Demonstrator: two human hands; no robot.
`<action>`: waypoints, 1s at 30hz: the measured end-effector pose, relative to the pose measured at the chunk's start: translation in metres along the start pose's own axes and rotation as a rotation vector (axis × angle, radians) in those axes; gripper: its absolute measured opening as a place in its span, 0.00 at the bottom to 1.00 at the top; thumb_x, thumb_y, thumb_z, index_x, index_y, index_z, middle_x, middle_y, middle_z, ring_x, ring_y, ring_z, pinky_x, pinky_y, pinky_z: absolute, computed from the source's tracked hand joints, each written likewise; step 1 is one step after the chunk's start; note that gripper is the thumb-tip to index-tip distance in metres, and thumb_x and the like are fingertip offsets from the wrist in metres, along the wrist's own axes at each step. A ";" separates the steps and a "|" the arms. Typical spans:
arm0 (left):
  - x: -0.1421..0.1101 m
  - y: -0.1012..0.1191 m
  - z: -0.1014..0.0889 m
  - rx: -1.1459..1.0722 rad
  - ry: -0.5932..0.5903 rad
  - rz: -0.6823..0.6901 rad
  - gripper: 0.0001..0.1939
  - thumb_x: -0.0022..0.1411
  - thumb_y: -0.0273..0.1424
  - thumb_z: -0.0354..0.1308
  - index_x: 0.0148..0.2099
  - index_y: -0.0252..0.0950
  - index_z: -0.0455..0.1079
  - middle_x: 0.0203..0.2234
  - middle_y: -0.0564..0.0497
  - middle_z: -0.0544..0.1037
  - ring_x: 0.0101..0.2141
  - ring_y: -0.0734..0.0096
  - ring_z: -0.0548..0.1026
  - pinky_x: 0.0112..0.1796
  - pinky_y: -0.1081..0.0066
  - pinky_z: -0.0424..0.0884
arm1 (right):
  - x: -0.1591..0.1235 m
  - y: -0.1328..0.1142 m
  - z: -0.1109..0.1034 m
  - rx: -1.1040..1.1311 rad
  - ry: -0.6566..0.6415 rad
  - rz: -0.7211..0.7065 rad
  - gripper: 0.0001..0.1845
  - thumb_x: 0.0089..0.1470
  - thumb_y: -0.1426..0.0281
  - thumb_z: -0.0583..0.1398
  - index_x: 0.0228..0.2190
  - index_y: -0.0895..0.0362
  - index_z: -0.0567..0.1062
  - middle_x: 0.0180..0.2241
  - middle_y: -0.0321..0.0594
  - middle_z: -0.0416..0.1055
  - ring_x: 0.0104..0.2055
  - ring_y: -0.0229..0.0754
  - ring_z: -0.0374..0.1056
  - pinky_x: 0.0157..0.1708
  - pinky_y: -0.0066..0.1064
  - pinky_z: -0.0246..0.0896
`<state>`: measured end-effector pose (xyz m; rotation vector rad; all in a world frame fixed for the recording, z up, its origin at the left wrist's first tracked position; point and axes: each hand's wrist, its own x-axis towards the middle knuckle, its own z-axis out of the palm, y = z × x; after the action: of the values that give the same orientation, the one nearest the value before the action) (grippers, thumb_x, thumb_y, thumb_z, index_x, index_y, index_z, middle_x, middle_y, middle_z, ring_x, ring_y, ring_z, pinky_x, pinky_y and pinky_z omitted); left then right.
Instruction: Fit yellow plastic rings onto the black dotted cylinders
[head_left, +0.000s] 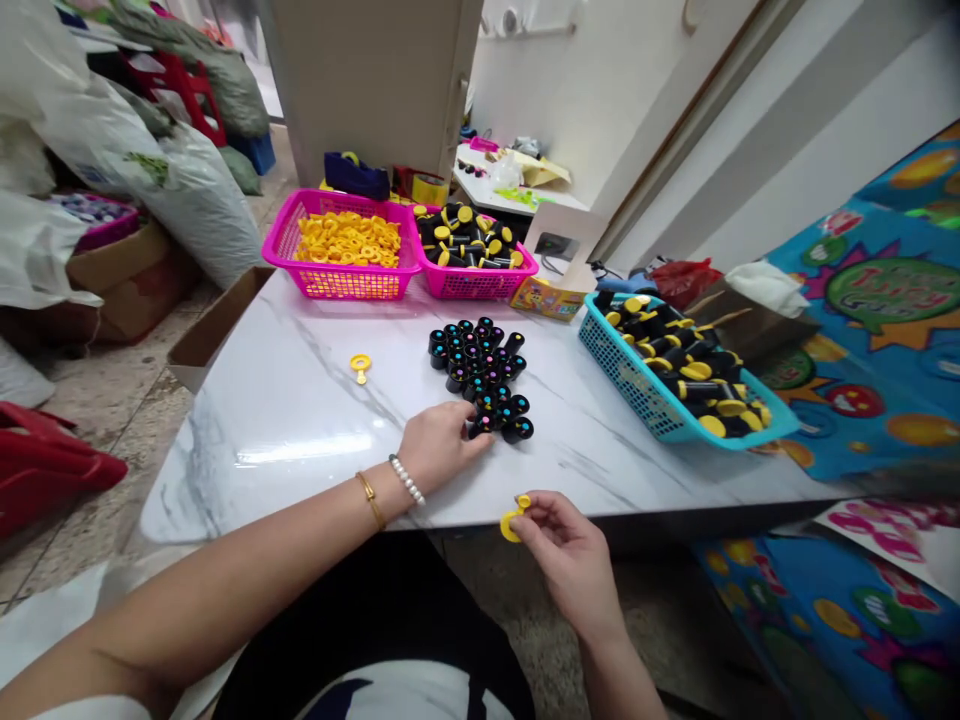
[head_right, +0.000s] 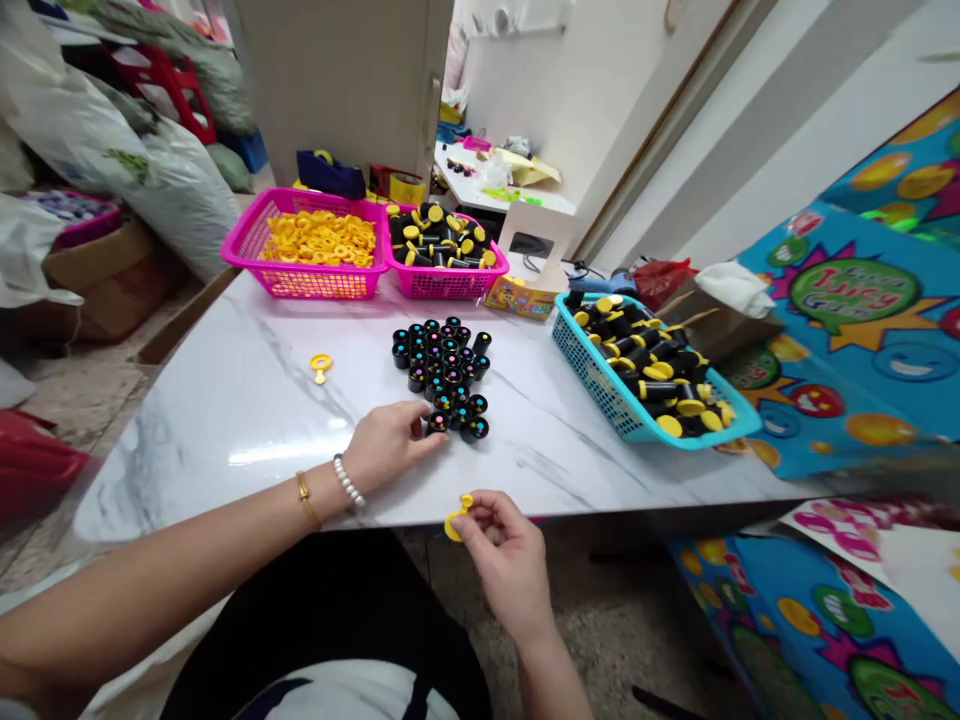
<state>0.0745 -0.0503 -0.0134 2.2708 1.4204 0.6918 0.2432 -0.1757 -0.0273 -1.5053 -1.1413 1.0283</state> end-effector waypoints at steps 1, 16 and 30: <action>-0.006 -0.001 -0.003 0.017 0.000 0.013 0.13 0.58 0.42 0.56 0.36 0.38 0.68 0.29 0.52 0.73 0.31 0.69 0.72 0.33 0.71 0.64 | 0.000 -0.002 0.000 0.035 -0.021 0.021 0.12 0.48 0.64 0.66 0.33 0.57 0.73 0.28 0.37 0.70 0.28 0.35 0.65 0.25 0.25 0.63; -0.066 -0.011 -0.020 -0.143 0.016 -0.087 0.11 0.58 0.36 0.59 0.44 0.42 0.73 0.32 0.53 0.73 0.31 0.73 0.71 0.33 0.74 0.64 | 0.064 -0.030 0.062 0.242 -0.241 0.090 0.14 0.43 0.63 0.69 0.24 0.60 0.72 0.17 0.32 0.68 0.15 0.26 0.56 0.13 0.18 0.48; -0.061 -0.012 -0.037 -0.497 -0.206 -0.143 0.14 0.62 0.39 0.52 0.36 0.38 0.75 0.22 0.54 0.74 0.22 0.75 0.70 0.25 0.76 0.62 | 0.067 -0.031 0.063 0.150 -0.336 0.128 0.17 0.46 0.59 0.66 0.27 0.57 0.67 0.22 0.32 0.70 0.17 0.32 0.64 0.16 0.24 0.64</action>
<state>0.0219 -0.0981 -0.0025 1.7813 1.1464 0.6556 0.1908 -0.0951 -0.0137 -1.3308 -1.1771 1.4638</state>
